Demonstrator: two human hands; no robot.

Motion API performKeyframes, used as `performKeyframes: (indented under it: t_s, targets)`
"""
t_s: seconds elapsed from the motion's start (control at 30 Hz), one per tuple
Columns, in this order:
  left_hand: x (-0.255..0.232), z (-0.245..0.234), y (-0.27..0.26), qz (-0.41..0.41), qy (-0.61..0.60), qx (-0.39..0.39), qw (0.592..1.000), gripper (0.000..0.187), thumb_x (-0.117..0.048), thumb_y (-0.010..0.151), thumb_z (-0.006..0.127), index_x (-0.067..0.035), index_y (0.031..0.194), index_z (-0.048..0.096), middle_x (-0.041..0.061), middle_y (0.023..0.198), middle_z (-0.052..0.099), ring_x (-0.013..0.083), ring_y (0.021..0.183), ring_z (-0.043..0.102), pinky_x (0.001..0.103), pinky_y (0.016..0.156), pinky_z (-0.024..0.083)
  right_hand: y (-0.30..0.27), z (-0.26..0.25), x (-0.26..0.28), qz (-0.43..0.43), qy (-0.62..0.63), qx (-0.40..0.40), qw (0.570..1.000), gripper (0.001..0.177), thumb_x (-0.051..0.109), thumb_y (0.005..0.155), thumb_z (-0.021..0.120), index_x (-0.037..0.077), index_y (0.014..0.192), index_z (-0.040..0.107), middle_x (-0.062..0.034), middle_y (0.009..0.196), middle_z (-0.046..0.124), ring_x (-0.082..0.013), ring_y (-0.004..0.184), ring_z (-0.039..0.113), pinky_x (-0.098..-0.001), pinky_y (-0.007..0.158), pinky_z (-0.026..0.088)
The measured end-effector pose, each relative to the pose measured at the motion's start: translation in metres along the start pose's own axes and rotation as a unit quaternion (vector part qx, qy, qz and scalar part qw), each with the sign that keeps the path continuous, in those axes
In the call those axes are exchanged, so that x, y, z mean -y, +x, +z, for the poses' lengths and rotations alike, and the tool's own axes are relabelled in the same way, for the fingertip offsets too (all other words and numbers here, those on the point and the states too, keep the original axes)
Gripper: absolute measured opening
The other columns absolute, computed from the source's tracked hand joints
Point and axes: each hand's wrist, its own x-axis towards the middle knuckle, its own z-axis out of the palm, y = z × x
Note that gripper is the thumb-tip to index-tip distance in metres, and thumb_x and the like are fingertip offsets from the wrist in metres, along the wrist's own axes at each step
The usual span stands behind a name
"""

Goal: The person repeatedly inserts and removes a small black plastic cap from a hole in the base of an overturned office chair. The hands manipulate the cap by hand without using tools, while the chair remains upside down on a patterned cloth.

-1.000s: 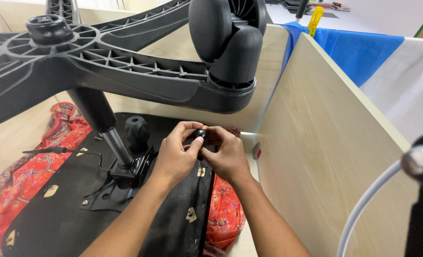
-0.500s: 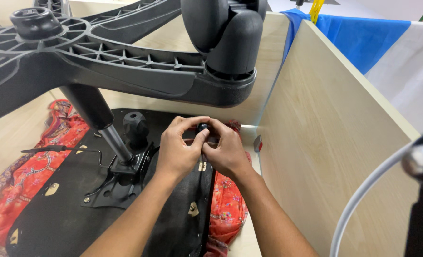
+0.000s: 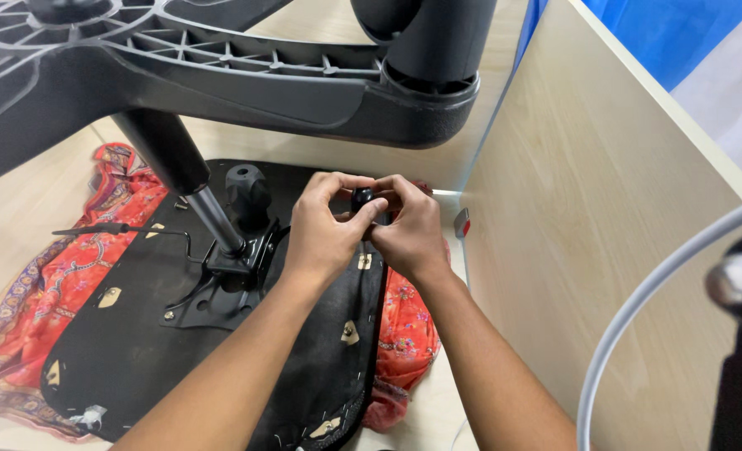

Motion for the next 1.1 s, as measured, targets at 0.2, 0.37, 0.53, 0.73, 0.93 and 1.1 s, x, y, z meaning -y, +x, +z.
performKeyframes:
  t_s: [0.2,0.37,0.53,0.73,0.93,1.1]
  targets:
    - [-0.017,-0.011,-0.005,-0.003,0.012,0.015,1.000,0.025,-0.014,0.080,0.082,-0.015,0.105,0.081,0.005,0.093,0.066,0.0173,0.084,0.070,0.030,0.073,0.064,-0.006,0.001,0.019,0.011,-0.078,-0.006,0.997,0.022,0.003,0.081,0.071,-0.001,0.102,0.069,-0.0121,0.086,0.075,-0.0152,0.078,0.072,-0.0297,0.071,0.057]
    - [-0.020,-0.019,-0.018,-0.022,0.028,0.037,0.999,0.029,-0.010,0.081,0.081,-0.012,0.110,0.078,0.008,0.100,0.071,0.0190,0.093,0.073,0.031,0.075,0.062,-0.030,-0.002,0.031,0.009,0.002,0.024,1.000,0.031,0.004,0.087,0.063,0.001,0.118,0.066,-0.0089,0.095,0.077,-0.0133,0.088,0.074,-0.0264,0.077,0.059]
    - [-0.010,-0.018,-0.021,-0.022,-0.088,0.065,0.994,0.034,-0.006,0.084,0.076,-0.001,0.118,0.070,0.011,0.115,0.077,0.0187,0.111,0.075,0.030,0.097,0.058,-0.033,-0.006,0.036,0.000,-0.042,0.006,0.999,0.027,0.007,0.085,0.071,0.001,0.111,0.069,-0.0097,0.096,0.080,-0.0139,0.089,0.078,-0.0283,0.077,0.060]
    - [-0.007,-0.022,-0.013,-0.069,-0.141,0.093,0.983,0.034,-0.010,0.084,0.077,-0.005,0.117,0.073,0.007,0.112,0.077,0.0157,0.109,0.074,0.029,0.096,0.058,-0.020,-0.003,0.045,0.069,-0.076,-0.013,0.995,0.029,0.011,0.077,0.079,-0.001,0.103,0.070,-0.0126,0.086,0.079,-0.0159,0.078,0.078,-0.0298,0.070,0.063]
    - [-0.005,-0.043,-0.014,-0.032,-0.025,0.020,0.999,0.031,-0.019,0.076,0.085,-0.016,0.107,0.081,0.005,0.093,0.072,0.0187,0.089,0.073,0.031,0.081,0.058,-0.016,0.010,0.058,0.062,-0.092,0.051,0.993,0.031,0.008,0.081,0.075,-0.003,0.109,0.070,-0.0149,0.096,0.078,-0.0171,0.083,0.077,-0.0308,0.073,0.062]
    - [0.004,-0.065,-0.016,0.000,-0.047,0.000,0.999,0.048,-0.016,0.080,0.083,-0.004,0.123,0.065,0.008,0.098,0.074,0.0174,0.096,0.074,0.032,0.087,0.058,-0.014,0.009,0.070,0.046,0.032,0.101,0.993,0.042,-0.004,0.084,0.066,0.000,0.125,0.063,-0.0109,0.112,0.075,-0.0154,0.102,0.075,-0.0285,0.089,0.061]
